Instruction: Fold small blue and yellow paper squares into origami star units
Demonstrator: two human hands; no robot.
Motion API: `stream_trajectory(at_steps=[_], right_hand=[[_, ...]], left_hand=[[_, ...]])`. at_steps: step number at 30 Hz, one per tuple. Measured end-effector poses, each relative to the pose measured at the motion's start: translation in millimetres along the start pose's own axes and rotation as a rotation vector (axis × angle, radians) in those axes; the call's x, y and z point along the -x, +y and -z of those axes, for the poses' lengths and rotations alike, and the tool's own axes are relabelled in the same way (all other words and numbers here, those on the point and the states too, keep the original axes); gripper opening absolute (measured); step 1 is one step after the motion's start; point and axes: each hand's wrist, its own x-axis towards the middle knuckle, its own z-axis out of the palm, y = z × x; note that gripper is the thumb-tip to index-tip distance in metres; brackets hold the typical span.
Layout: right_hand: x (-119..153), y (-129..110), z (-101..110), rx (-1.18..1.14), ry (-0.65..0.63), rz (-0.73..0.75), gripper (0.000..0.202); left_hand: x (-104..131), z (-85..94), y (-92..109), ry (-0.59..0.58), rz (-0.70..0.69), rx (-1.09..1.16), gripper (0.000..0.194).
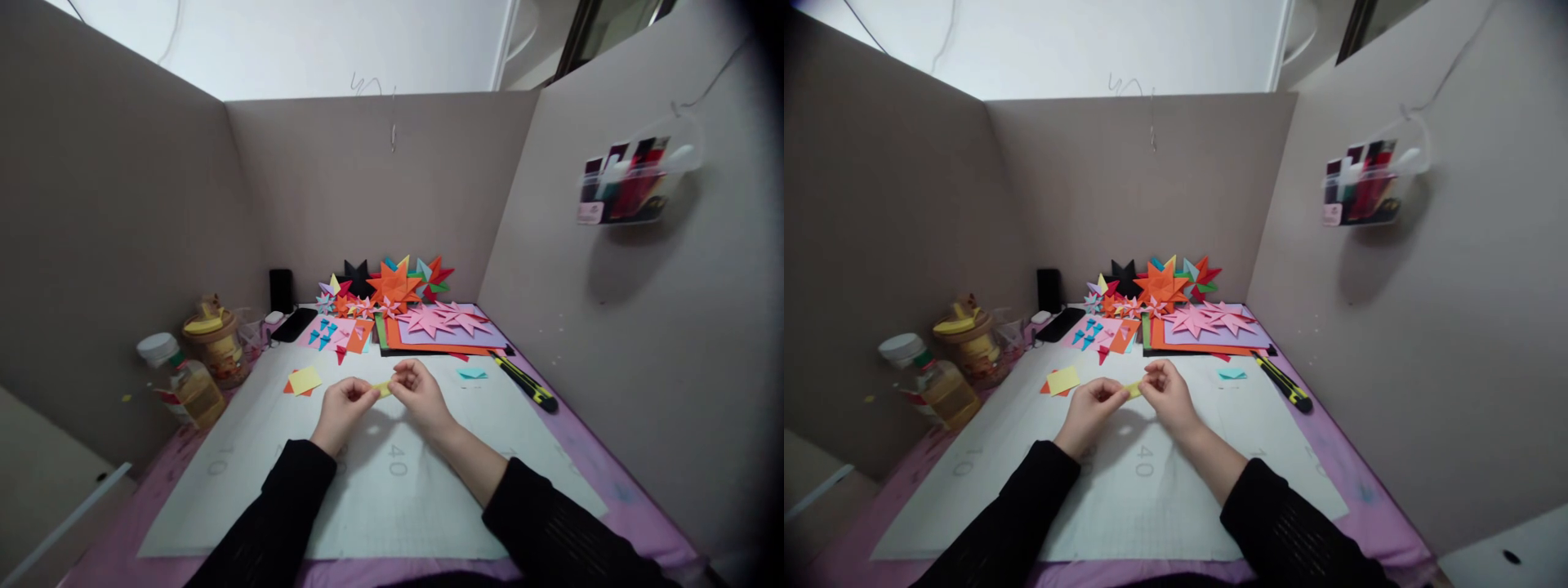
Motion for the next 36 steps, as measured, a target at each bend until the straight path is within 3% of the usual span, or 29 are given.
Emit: stream_trajectory(at_steps=[4, 9, 36], right_hand=[[-1, -2, 0, -0.044, 0.126, 0.037, 0.026], [1, 0, -3, -0.102, 0.181, 0.069, 0.027], [11, 4, -8, -0.133, 0.164, 0.08, 0.024]], left_hand=[[-1, 0.4, 1, 0.016, -0.017, 0.09, 0.021], [0, 0.2, 1, 0.039, 0.06, 0.12, 0.023], [2, 2.2, 4, 0.125, 0.084, 0.122, 0.027]])
